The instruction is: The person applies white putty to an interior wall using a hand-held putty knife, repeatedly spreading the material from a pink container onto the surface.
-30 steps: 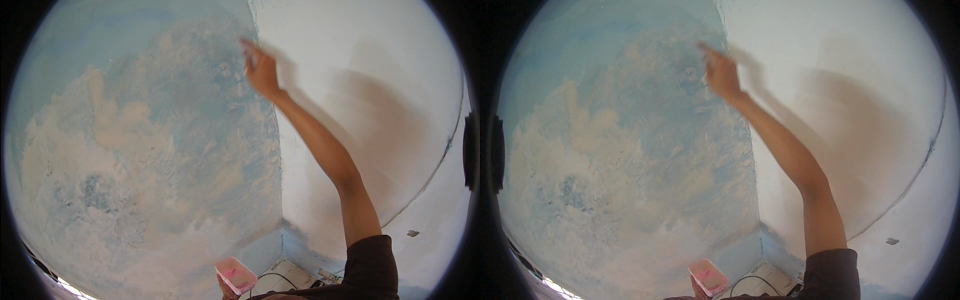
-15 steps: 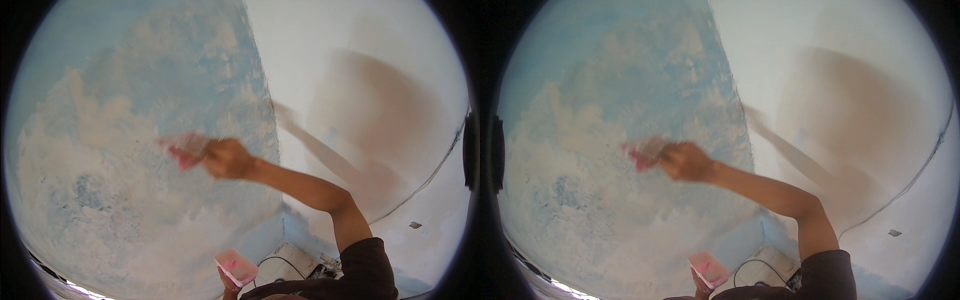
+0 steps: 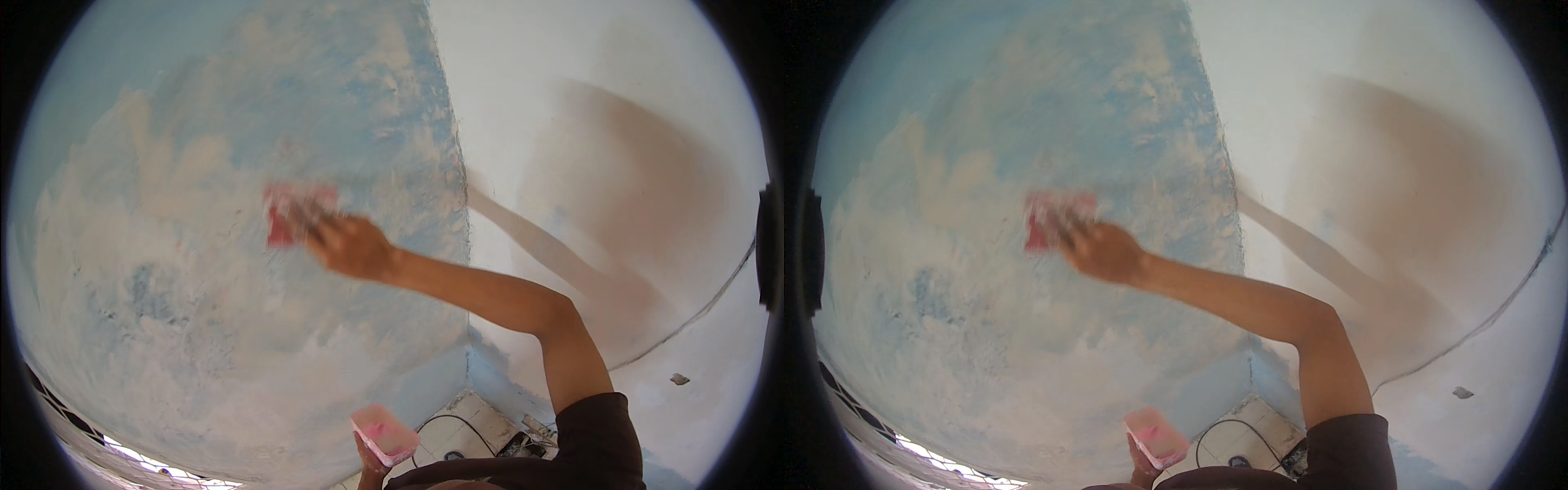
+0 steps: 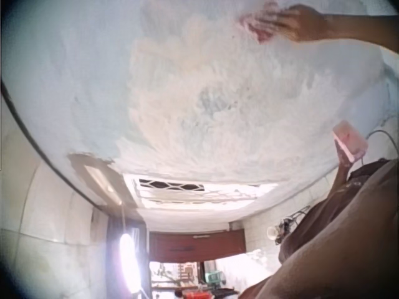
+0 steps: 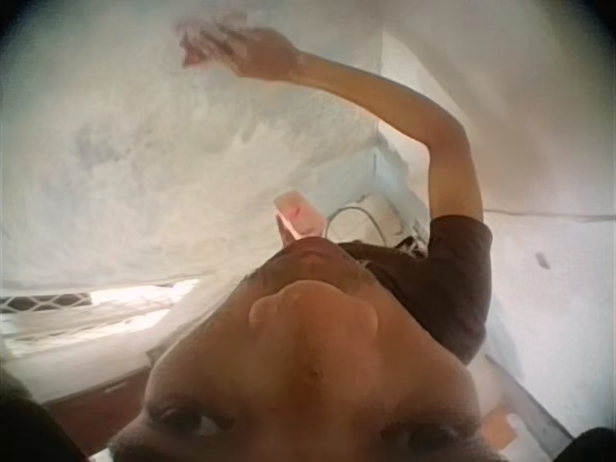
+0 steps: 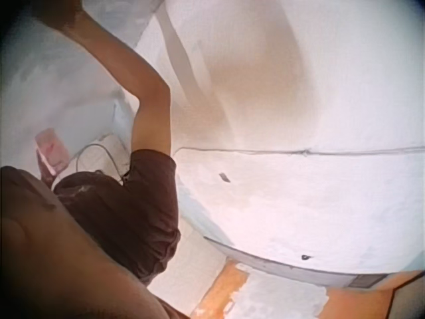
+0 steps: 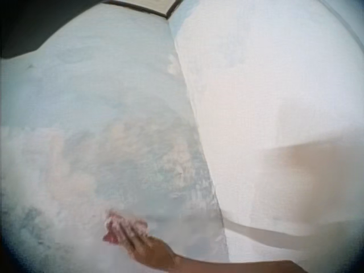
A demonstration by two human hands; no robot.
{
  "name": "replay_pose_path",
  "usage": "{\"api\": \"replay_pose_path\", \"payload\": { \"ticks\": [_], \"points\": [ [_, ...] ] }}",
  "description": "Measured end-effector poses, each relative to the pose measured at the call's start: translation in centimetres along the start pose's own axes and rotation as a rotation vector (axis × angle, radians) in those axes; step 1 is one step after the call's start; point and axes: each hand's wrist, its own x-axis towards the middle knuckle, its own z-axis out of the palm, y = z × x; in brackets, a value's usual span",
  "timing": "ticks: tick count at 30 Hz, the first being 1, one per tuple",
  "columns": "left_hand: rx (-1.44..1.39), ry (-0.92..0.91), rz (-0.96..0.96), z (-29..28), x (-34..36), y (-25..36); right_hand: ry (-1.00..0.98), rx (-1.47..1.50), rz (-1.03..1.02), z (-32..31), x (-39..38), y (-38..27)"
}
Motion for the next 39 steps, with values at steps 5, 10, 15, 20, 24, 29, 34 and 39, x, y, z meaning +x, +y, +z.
{"api": "replay_pose_path", "payload": {
  "ticks": [5,10,15,20,24,29,34,39],
  "points": [
    [-0.100,-0.045,0.034,-0.5,-0.6,0.9,0.230,0.177,0.000,-2.5,2.6,4.9],
    [-0.162,-0.060,0.099,-2.0,-3.9,4.0,0.385,-0.133,0.529,-4.9,15.8,17.0],
    [-0.117,-0.137,0.087,-3.9,-5.1,6.6,0.303,-0.354,0.378,1.1,22.3,13.9],
    [-0.129,-0.144,0.026,-7.2,-9.4,9.9,-0.016,-0.316,-0.032,4.3,18.8,-11.3],
    [-0.048,-0.175,0.082,-8.3,-12.9,12.4,0.135,0.146,-0.289,1.7,16.3,-15.1],
    [0.001,-0.105,0.120,-10.7,-15.8,16.4,0.059,0.496,0.718,-4.4,13.8,-11.4],
    [-0.002,-0.074,0.340,-4.7,-17.6,21.2,0.040,0.866,1.146,-7.2,4.6,-29.4],
    [0.184,-0.119,0.540,-3.2,-19.8,22.7,-0.169,1.045,1.570,-9.3,-1.0,-45.6]
  ]
}}
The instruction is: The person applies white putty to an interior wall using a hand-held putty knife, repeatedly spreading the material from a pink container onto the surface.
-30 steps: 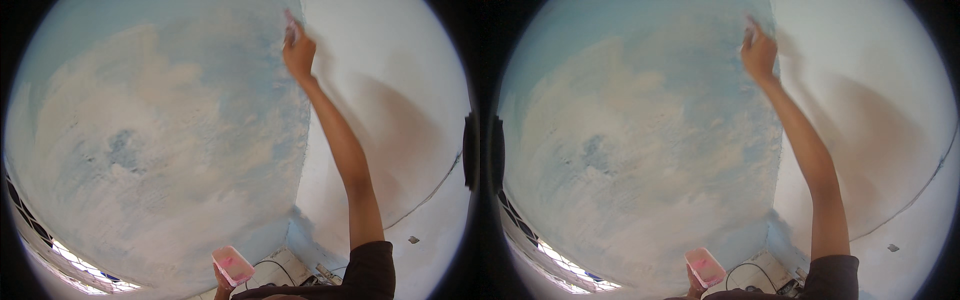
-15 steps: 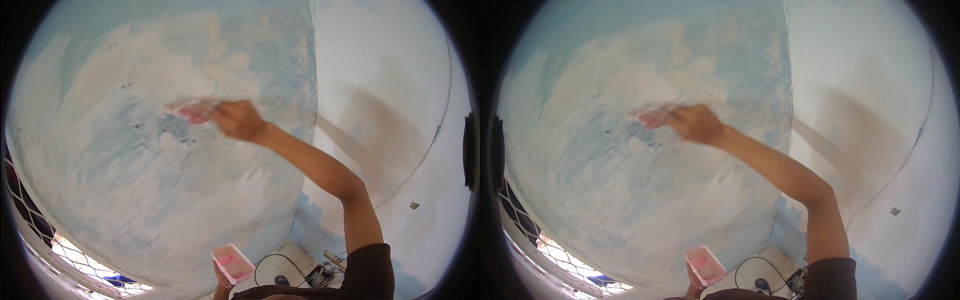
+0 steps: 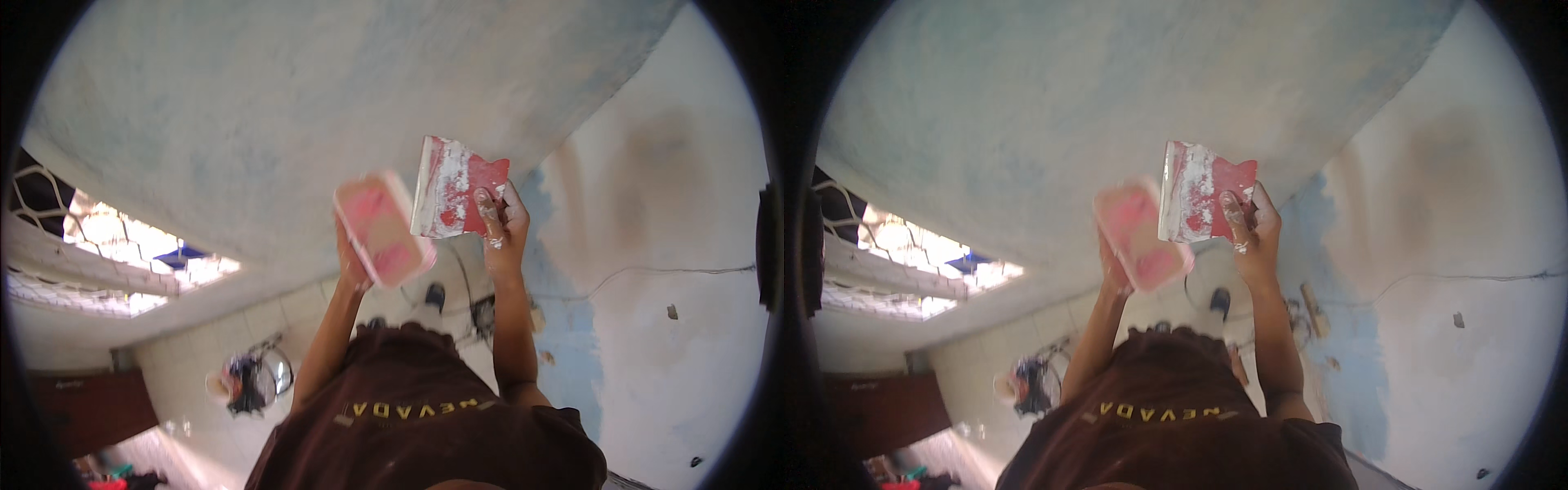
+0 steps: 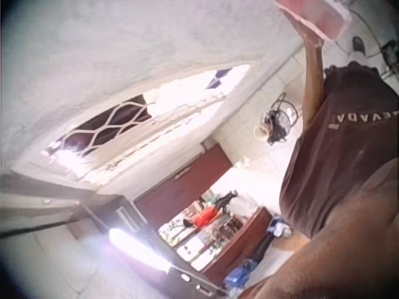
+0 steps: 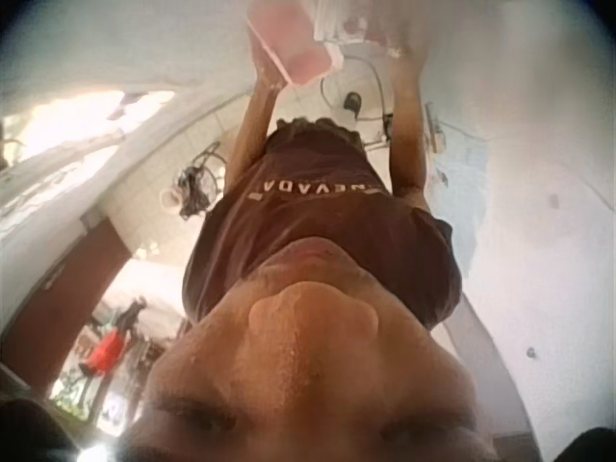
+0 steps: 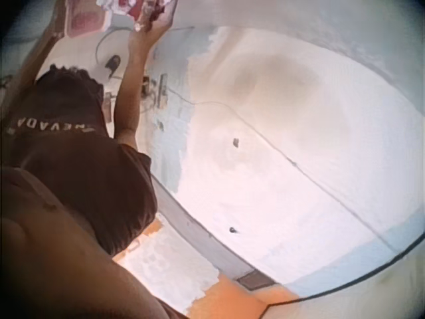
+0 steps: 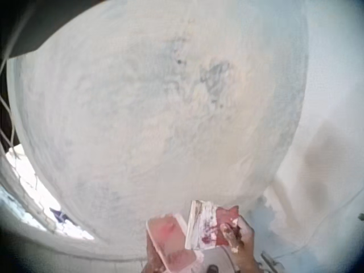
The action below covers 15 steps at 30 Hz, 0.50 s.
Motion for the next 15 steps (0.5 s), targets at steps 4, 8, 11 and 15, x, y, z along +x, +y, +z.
{"api": "replay_pose_path", "payload": {
  "ticks": [4,8,11,15],
  "points": [
    [-0.235,0.043,-0.137,-1.8,-2.4,-3.6,-0.155,-0.374,0.127,-2.2,-5.2,4.3],
    [-0.399,0.071,-0.337,-2.9,-3.8,-5.2,-0.017,-0.148,0.217,-1.5,-7.1,3.9],
    [-0.391,0.050,-0.388,-2.2,-4.6,-5.6,0.015,-0.097,0.172,-2.9,-9.1,3.9],
    [-0.373,0.068,-0.467,-3.2,-4.7,-6.8,-0.100,-0.226,-0.210,-3.7,-9.2,3.9]
  ]
}}
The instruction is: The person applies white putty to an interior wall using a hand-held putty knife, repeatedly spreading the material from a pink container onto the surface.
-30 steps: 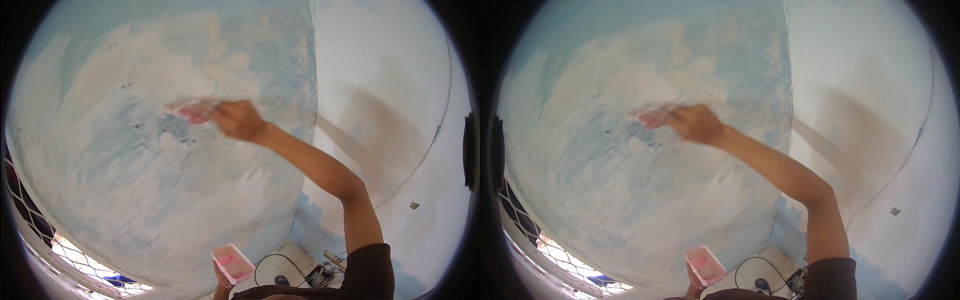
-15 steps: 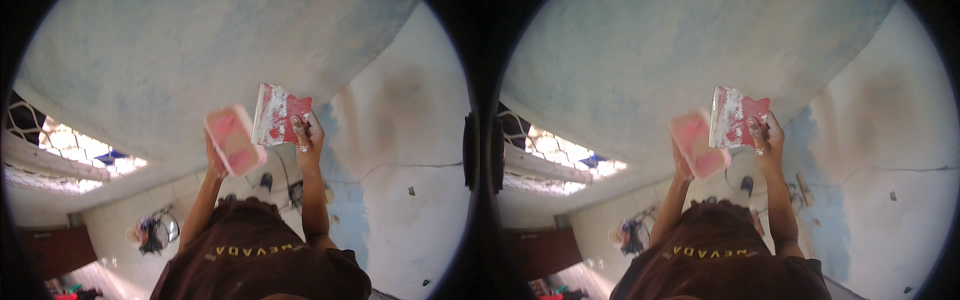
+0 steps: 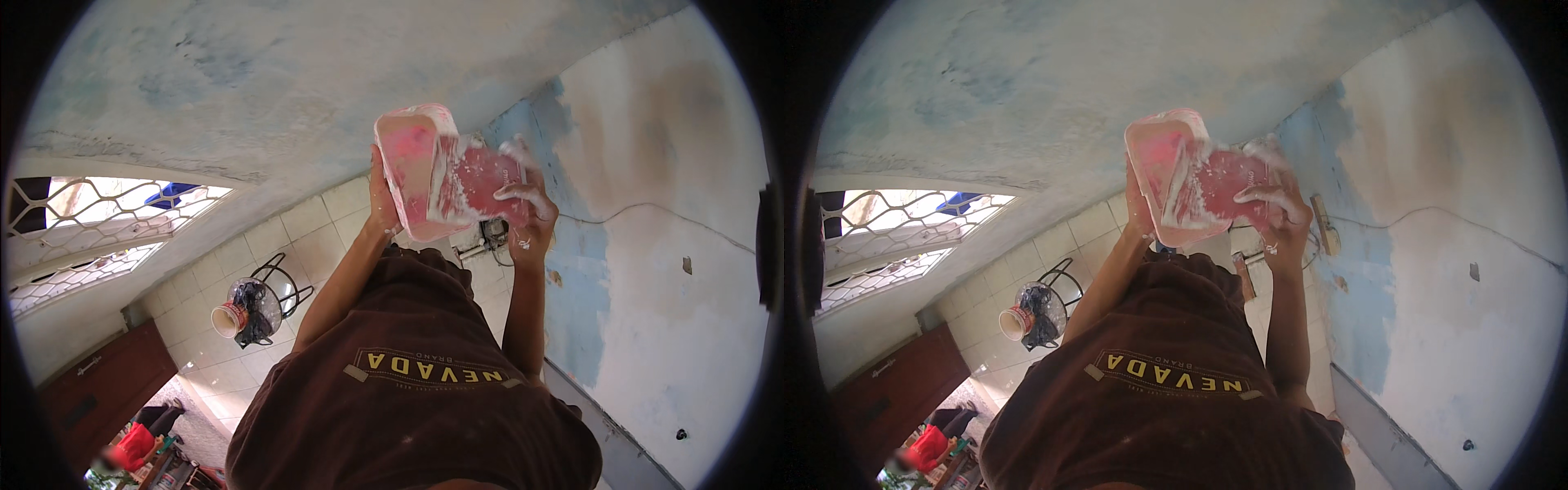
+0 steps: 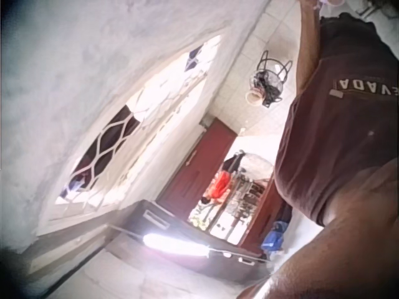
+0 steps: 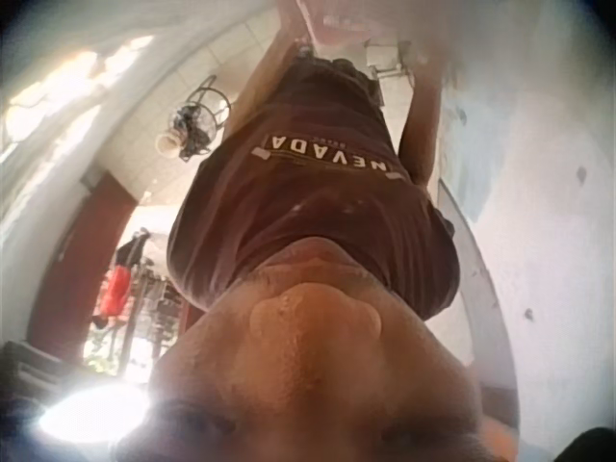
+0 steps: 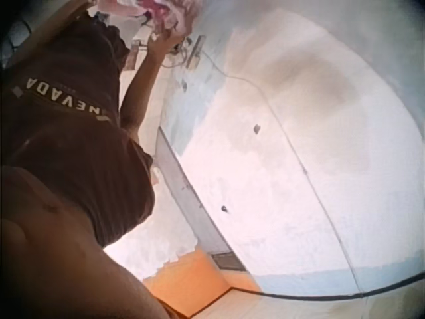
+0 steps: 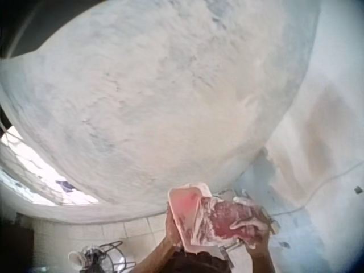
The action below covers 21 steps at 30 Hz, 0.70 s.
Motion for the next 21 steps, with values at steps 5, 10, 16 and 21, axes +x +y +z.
{"api": "replay_pose_path", "payload": {
  "ticks": [5,10,16,21],
  "points": [
    [0.007,0.000,-0.116,-2.9,0.2,-1.0,-0.020,0.082,0.166,-1.9,-3.0,1.9],
    [0.188,0.025,-0.123,-0.7,-0.5,-0.7,-0.052,0.303,0.383,-3.7,-5.7,3.4],
    [0.205,0.033,-0.170,-0.8,-0.6,-0.6,0.071,0.463,0.459,-3.0,-4.7,2.3],
    [0.285,0.031,-0.192,-0.5,-0.3,-0.3,0.216,0.319,0.465,-2.5,-4.2,3.8]
  ]
}}
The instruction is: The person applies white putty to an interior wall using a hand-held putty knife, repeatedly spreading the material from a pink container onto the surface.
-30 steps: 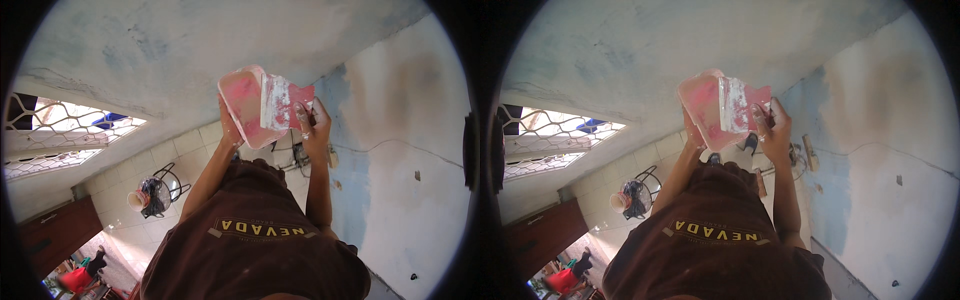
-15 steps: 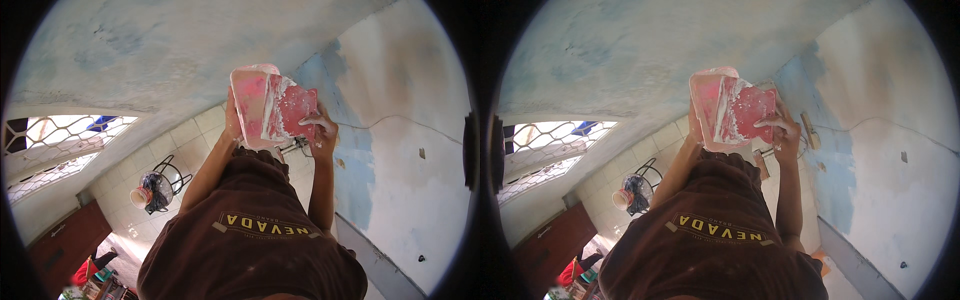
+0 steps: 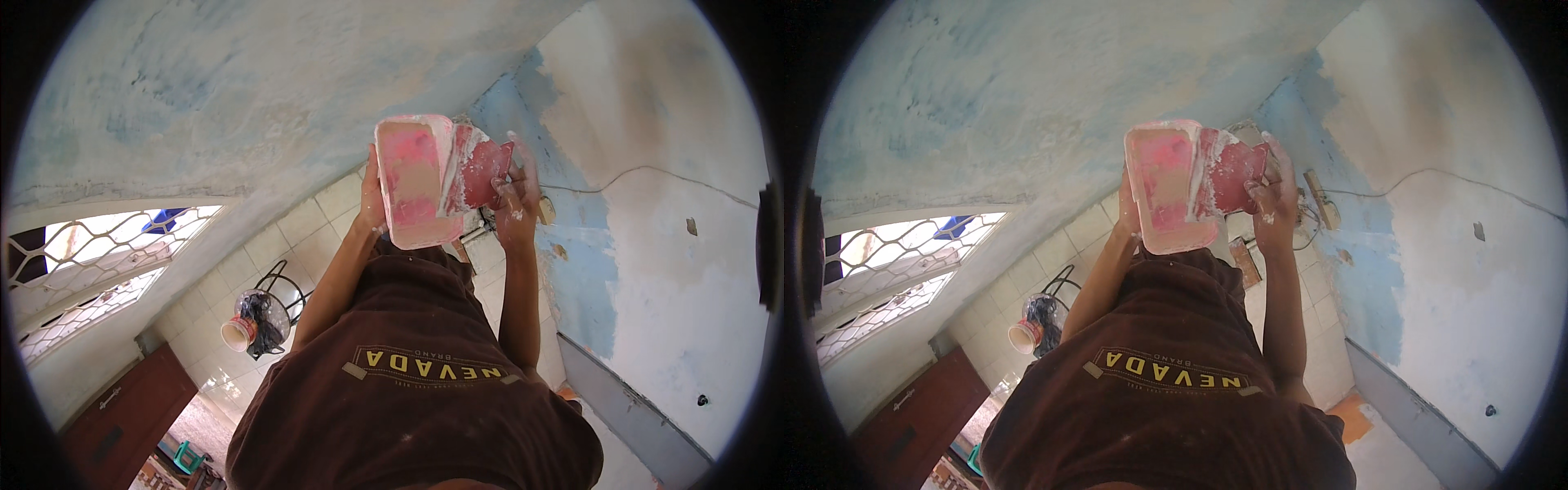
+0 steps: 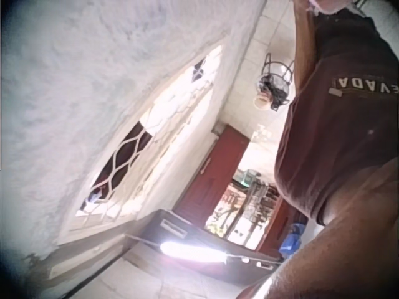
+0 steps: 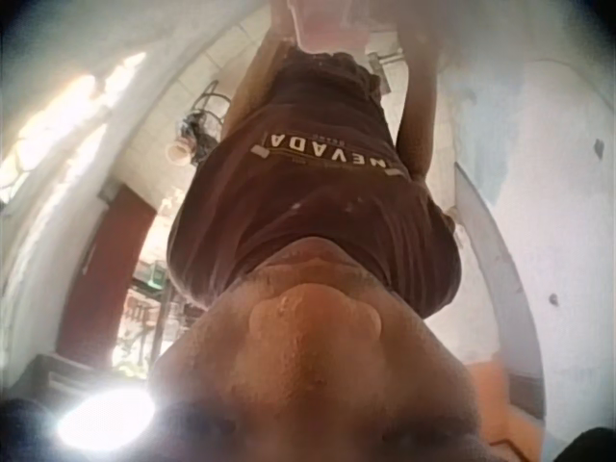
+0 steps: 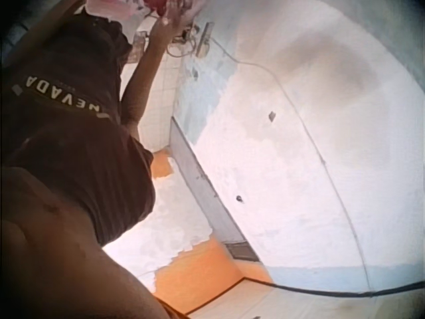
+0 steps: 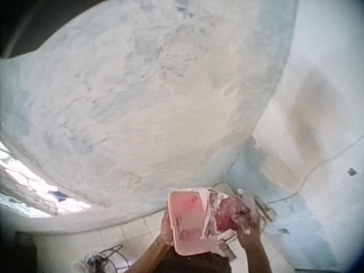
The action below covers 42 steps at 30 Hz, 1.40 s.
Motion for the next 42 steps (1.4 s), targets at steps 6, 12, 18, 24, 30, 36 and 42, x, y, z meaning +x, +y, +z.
{"api": "replay_pose_path", "payload": {
  "ticks": [6,12,18,24,30,36,42],
  "points": [
    [-0.065,-0.039,-0.017,0.6,0.4,-0.1,0.251,-0.228,0.024,1.7,1.3,-0.2],
    [-0.060,-0.043,-0.012,1.0,0.1,-0.1,0.223,-0.323,0.025,1.2,2.1,-0.2],
    [-0.054,-0.046,0.011,0.2,0.3,-0.9,0.215,-0.381,-0.019,1.6,2.2,-0.2],
    [-0.063,-0.030,0.028,0.3,0.0,-1.2,0.249,-0.490,-0.085,2.6,2.6,-0.8],
    [-0.049,-0.064,0.025,0.6,-0.6,-1.2,0.244,-0.469,-0.135,2.2,3.8,-0.3],
    [-0.048,-0.060,0.025,0.0,-1.1,-2.1,0.284,-0.520,-0.186,1.3,5.6,0.2],
    [0.021,-0.044,0.043,-0.5,-1.5,-2.4,0.369,-0.575,-0.239,1.1,8.1,0.1]
  ]
}}
